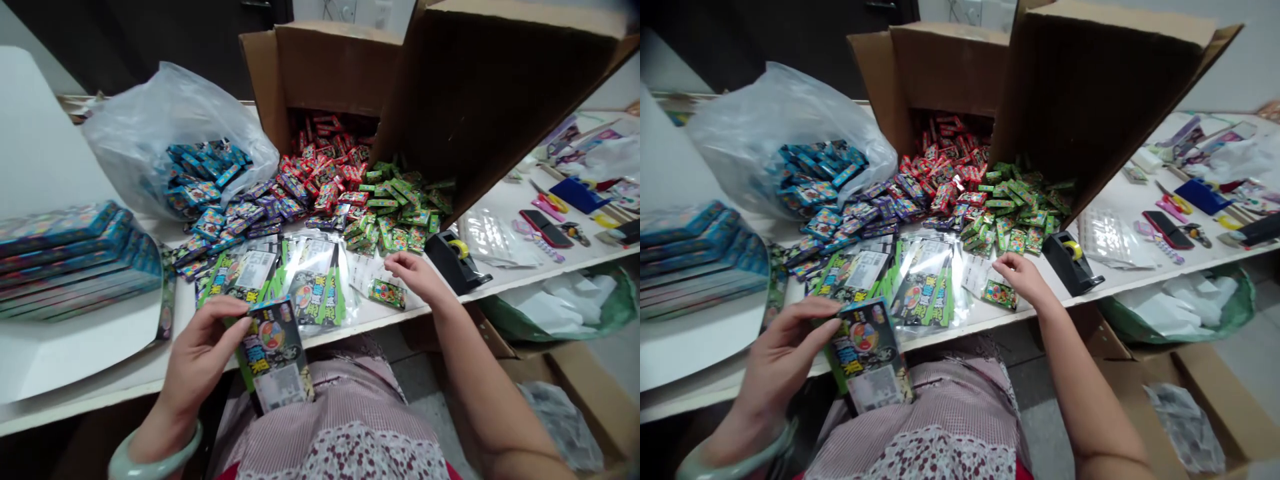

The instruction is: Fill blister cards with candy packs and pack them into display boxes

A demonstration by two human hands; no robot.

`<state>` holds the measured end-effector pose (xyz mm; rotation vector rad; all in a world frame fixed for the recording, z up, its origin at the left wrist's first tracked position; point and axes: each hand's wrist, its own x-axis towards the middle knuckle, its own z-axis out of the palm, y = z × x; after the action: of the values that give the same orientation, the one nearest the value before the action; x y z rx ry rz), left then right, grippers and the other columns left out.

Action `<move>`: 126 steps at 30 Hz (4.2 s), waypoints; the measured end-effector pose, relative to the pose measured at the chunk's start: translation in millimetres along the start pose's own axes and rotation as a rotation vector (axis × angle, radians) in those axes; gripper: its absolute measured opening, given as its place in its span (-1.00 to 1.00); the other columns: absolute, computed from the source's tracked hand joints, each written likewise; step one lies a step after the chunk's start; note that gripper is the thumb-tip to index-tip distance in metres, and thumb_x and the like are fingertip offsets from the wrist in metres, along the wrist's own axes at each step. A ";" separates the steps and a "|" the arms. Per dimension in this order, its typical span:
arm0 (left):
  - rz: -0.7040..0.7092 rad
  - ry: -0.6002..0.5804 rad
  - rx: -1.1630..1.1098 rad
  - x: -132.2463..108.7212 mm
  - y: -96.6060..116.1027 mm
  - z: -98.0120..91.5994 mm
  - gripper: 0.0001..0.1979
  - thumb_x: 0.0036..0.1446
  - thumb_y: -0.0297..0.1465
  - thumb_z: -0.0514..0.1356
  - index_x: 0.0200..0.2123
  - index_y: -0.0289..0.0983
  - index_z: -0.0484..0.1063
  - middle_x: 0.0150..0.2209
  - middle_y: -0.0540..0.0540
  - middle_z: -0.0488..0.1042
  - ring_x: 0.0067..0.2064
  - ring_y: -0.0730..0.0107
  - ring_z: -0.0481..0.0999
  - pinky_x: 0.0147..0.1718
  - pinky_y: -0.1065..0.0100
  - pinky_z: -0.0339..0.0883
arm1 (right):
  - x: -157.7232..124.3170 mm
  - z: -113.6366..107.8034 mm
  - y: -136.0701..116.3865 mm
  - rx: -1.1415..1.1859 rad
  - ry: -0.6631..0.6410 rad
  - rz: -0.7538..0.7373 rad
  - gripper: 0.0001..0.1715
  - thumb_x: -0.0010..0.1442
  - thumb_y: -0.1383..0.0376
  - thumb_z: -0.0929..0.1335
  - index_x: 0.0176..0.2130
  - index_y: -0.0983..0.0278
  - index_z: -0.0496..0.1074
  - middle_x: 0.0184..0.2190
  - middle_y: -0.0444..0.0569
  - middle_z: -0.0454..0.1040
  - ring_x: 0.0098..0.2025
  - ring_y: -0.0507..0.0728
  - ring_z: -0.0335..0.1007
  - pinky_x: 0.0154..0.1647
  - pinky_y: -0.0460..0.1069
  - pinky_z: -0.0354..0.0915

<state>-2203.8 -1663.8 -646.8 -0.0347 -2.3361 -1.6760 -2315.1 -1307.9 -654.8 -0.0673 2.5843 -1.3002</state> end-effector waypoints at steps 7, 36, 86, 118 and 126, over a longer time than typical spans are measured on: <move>0.059 -0.081 -0.065 7.1 18.0 16.9 -0.92 0.12 -0.48 0.22 -0.29 -0.21 0.40 -0.33 -0.03 0.40 -0.24 0.38 0.41 -0.25 0.34 0.31 | -7.7 47.0 -131.4 0.265 -0.549 -0.399 -0.82 0.17 0.21 0.35 -0.40 0.26 0.41 -0.34 -0.07 0.46 -0.26 0.06 0.37 -0.19 -0.01 0.29; -0.258 -0.211 -0.437 -28.2 13.4 -2.0 -0.61 0.11 -0.23 0.26 -0.01 -0.19 0.31 -0.17 -0.10 0.46 -0.17 0.29 0.49 -0.20 0.29 0.40 | 12.3 124.1 -163.3 0.405 -1.035 0.286 -0.79 -0.06 0.19 0.41 -0.45 0.29 0.41 -0.54 -0.16 0.40 -0.51 -0.01 0.29 -0.50 -0.11 0.20; -0.075 -0.077 0.151 57.5 3.1 58.3 -0.80 0.24 -0.39 0.05 -0.16 -0.26 0.44 -0.24 -0.11 0.56 -0.18 0.29 0.55 -0.16 0.30 0.40 | 73.2 36.4 -125.7 0.045 -0.413 -0.310 -0.85 0.06 0.23 0.41 -0.33 0.26 0.45 -0.43 -0.12 0.50 -0.39 0.06 0.38 -0.34 -0.04 0.26; -0.553 -0.183 -0.498 19.6 10.1 34.0 -0.71 -0.04 -0.32 0.36 -0.22 -0.28 0.51 -0.38 -0.04 0.56 -0.38 0.42 0.52 -0.34 0.42 0.41 | 7.6 106.3 -99.2 0.702 -0.114 -0.084 -0.59 -0.09 0.18 0.47 -0.21 0.26 0.42 -0.19 0.02 0.60 -0.18 0.19 0.53 -0.08 0.12 0.42; -0.500 0.047 -0.382 7.8 -0.5 39.8 -0.68 0.11 -0.20 0.23 -0.16 -0.28 0.49 -0.23 -0.11 0.58 -0.20 0.32 0.55 -0.21 0.34 0.44 | 10.7 117.8 -95.4 0.553 0.059 -0.145 -0.58 0.02 0.19 0.40 -0.11 0.27 0.38 -0.12 0.06 0.56 -0.11 0.21 0.50 -0.04 0.10 0.38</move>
<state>-2219.4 -1627.8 -657.3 0.5497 -2.0627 -2.3037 -2303.9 -1459.3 -648.3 -0.1167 2.2012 -2.0458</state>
